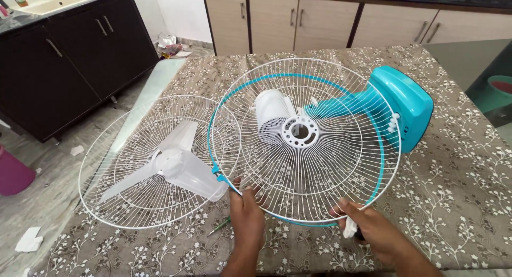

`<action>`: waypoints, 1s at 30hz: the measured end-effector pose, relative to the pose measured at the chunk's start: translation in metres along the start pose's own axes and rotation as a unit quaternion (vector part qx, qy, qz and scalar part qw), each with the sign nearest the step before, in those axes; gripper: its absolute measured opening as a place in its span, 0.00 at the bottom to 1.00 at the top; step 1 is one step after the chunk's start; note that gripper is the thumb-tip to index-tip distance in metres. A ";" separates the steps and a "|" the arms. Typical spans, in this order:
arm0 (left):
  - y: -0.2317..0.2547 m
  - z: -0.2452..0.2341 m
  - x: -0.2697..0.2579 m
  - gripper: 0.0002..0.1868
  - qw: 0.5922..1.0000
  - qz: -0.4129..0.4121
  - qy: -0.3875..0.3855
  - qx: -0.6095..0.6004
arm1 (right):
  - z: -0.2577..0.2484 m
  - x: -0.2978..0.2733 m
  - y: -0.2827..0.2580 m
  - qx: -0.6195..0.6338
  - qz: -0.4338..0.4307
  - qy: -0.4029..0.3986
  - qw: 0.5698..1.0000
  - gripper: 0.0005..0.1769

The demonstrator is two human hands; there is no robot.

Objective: The person reassembles a disassembled electric fan on a table. They attach the rear cover to the fan base, secure it with screws using a screwdriver, then fit the front grill and outer ring over the fan blades.

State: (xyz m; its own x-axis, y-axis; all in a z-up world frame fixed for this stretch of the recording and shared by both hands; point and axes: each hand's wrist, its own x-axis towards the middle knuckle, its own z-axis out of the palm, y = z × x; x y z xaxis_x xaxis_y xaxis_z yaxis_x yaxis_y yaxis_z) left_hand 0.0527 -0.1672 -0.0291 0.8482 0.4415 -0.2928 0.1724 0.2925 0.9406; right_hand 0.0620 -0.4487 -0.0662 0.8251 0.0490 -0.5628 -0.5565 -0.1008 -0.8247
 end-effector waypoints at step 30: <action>-0.031 -0.019 -0.032 0.36 0.983 0.044 0.041 0.173 | 0.027 -0.008 -0.017 0.296 -0.042 -0.066 0.952 0.41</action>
State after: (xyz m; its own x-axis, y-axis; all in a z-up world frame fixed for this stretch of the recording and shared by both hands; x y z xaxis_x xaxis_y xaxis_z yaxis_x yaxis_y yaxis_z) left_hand 0.0109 -0.1745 -0.0527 0.8269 0.5224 -0.2081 0.2725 -0.0485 0.9609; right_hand 0.0622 -0.4210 -0.0492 0.8719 0.1601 -0.4629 -0.4779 0.4844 -0.7327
